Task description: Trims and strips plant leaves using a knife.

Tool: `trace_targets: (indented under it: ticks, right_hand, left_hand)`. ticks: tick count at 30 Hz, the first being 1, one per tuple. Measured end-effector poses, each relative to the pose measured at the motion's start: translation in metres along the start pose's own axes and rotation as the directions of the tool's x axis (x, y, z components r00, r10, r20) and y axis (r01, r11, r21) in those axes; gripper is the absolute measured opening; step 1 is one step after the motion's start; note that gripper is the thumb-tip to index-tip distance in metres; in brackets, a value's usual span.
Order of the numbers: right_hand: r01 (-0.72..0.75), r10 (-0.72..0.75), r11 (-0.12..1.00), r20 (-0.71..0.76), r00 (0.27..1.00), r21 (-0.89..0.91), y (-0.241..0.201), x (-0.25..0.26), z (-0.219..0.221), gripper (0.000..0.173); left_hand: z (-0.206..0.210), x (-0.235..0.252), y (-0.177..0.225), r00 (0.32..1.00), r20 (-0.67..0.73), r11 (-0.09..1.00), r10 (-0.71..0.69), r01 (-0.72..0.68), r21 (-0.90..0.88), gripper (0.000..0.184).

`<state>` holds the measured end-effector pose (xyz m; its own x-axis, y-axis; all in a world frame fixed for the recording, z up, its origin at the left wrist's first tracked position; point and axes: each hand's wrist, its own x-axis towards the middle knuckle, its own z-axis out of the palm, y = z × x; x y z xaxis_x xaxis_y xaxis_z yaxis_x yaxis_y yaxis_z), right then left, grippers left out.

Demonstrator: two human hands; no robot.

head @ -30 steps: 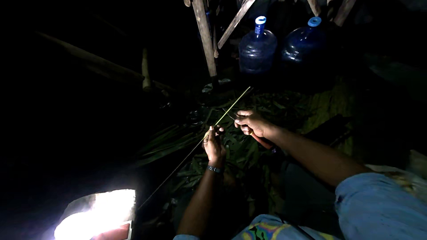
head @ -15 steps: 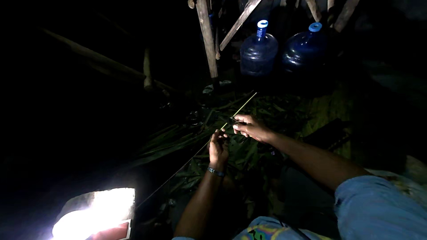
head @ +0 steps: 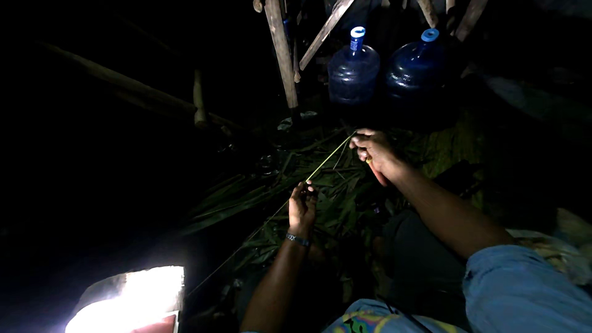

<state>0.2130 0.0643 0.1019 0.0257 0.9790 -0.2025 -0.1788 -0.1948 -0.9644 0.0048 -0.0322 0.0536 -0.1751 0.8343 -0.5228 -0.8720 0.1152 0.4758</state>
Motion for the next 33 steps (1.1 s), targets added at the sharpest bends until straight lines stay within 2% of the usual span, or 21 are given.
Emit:
trace_targets:
  ticks: [2, 4, 5, 7, 9, 11, 13, 15, 16, 17, 19, 22, 24, 26, 29, 31, 33]
  right_hand:
    - [0.033, -0.025, 0.997, -0.122, 0.992, 0.063, -0.003, 0.012, -0.021, 0.021]
    - [0.055, -0.043, 0.997, -0.176, 0.983, 0.059, -0.004, 0.019, -0.040, 0.019]
    - [0.057, -0.054, 0.998, -0.168, 0.984, 0.013, -0.004, 0.019, -0.045, 0.023]
    - [0.088, -0.105, 0.971, -0.066, 0.992, -0.223, -0.004, 0.011, -0.043, 0.041]
    - [0.231, -0.206, 0.817, 0.107, 0.973, -0.528, -0.003, 0.004, -0.035, 0.065]
    - [0.359, -0.240, 0.564, 0.268, 0.933, -0.744, -0.005, -0.003, -0.024, 0.082]
    - [0.395, -0.155, 0.358, 0.363, 0.919, -0.846, -0.011, -0.017, -0.012, 0.080]
    - [0.440, -0.019, 0.245, 0.449, 0.893, -0.864, -0.013, -0.026, -0.005, 0.065]
    - [0.472, 0.039, 0.227, 0.492, 0.870, -0.852, -0.013, -0.028, -0.004, 0.054]
    - [0.504, 0.084, 0.220, 0.531, 0.843, -0.835, -0.011, -0.029, -0.004, 0.044]
    - [0.569, 0.130, 0.256, 0.612, 0.780, -0.781, -0.009, -0.028, -0.007, 0.030]
    - [0.636, 0.167, 0.326, 0.705, 0.689, -0.699, -0.007, -0.027, -0.015, 0.028]
    - [0.645, 0.196, 0.301, 0.708, 0.679, -0.702, -0.010, -0.030, -0.020, 0.025]
    - [0.629, 0.169, 0.307, 0.691, 0.703, -0.714, -0.014, -0.037, -0.027, 0.022]
    - [0.594, -0.031, 0.425, 0.645, 0.764, -0.683, -0.018, -0.047, -0.055, 0.022]
    - [0.515, -0.124, 0.495, 0.530, 0.839, -0.700, -0.018, -0.056, -0.087, 0.020]
    - [0.369, -0.171, 0.544, 0.332, 0.928, -0.753, -0.015, -0.071, -0.126, 0.021]
  left_hand:
    - [-0.001, 0.001, 0.003, 1.000, -0.007, 1.000, -0.001, 0.001, 0.000, 0.024]
    - [-0.002, 0.003, 0.005, 0.999, -0.032, 0.999, 0.010, -0.009, 0.034, 0.024]
    - [-0.002, 0.004, 0.005, 0.999, -0.042, 0.997, 0.022, -0.019, 0.069, 0.023]
    - [-0.001, 0.005, 0.001, 0.997, -0.042, 0.984, 0.063, -0.054, 0.172, 0.022]
    - [0.000, 0.004, -0.009, 0.990, -0.020, 0.951, 0.136, -0.125, 0.283, 0.019]
    - [0.000, 0.002, -0.021, 0.971, 0.004, 0.891, 0.240, -0.222, 0.397, 0.015]
    - [-0.004, 0.002, -0.033, 0.943, 0.076, 0.809, 0.324, -0.318, 0.495, 0.011]
    - [-0.010, 0.003, -0.043, 0.911, 0.195, 0.710, 0.363, -0.406, 0.575, 0.007]
    - [-0.013, 0.002, -0.047, 0.893, 0.263, 0.657, 0.367, -0.448, 0.606, 0.006]
    - [-0.014, 0.001, -0.051, 0.877, 0.320, 0.619, 0.358, -0.480, 0.622, 0.007]
    - [-0.015, -0.004, -0.057, 0.858, 0.399, 0.616, 0.325, -0.512, 0.599, 0.009]
    - [-0.016, -0.008, -0.057, 0.829, 0.478, 0.682, 0.291, -0.530, 0.504, 0.016]
    - [-0.015, -0.009, -0.051, 0.809, 0.519, 0.720, 0.276, -0.532, 0.446, 0.020]
    - [-0.015, -0.011, -0.045, 0.789, 0.556, 0.744, 0.261, -0.531, 0.405, 0.024]
    - [-0.013, -0.014, -0.035, 0.767, 0.567, 0.759, 0.300, -0.552, 0.345, 0.033]
    - [-0.012, -0.012, -0.024, 0.788, 0.498, 0.761, 0.362, -0.558, 0.330, 0.037]
    - [-0.011, -0.007, -0.009, 0.808, 0.409, 0.753, 0.425, -0.566, 0.335, 0.038]
